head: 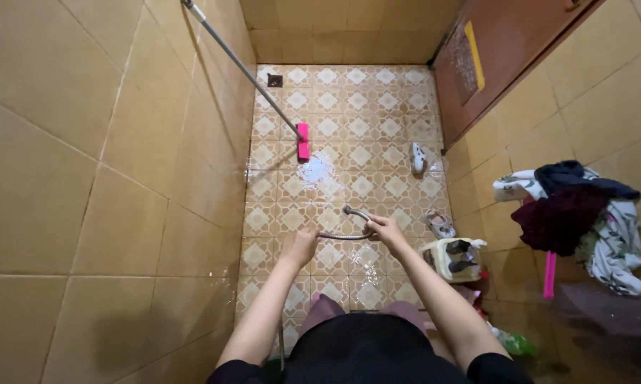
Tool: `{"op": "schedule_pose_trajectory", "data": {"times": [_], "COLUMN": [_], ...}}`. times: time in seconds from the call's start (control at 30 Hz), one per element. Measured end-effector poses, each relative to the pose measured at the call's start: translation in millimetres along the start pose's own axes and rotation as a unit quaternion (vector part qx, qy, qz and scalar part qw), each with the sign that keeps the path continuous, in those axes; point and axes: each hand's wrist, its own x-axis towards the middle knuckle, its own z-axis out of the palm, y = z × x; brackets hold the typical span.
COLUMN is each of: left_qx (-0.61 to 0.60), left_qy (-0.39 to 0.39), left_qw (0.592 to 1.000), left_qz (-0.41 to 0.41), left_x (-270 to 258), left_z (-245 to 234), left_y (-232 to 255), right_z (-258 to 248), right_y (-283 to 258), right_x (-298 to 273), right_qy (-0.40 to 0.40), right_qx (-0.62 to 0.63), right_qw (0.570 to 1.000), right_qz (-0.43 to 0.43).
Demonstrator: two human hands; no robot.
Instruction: Attempting to repair or reattach a bidet sprayer head to its hose in a tiled bathroom.
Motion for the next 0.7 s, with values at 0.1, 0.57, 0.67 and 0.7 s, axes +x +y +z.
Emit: {"op": "schedule_pose_trajectory", "data": {"times": [0.1, 0.57, 0.67, 0.7], "left_qx": [-0.006, -0.041, -0.045, -0.04], "left_qy": [0.015, -0.025, -0.026, -0.035], "left_qw": [0.999, 0.999, 0.999, 0.999], "left_qz": [0.03, 0.004, 0.008, 0.005], "left_x": [1.8, 9.2, 10.6, 13.3], "left_z": [0.9, -1.4, 3.0, 3.4], "left_y": [3.7, 26.3, 27.7, 28.8], "right_z": [-8.9, -35.5, -39.7, -42.6], "right_y": [15.3, 38.5, 39.1, 38.7], "right_x": [9.1, 15.4, 12.5, 13.8], "right_qy": [0.003, 0.008, 0.013, 0.004], "right_qx": [0.03, 0.04, 0.041, 0.048], "right_qw": [0.999, 0.999, 0.999, 0.999], "right_qz": [0.018, 0.022, 0.023, 0.021]}}
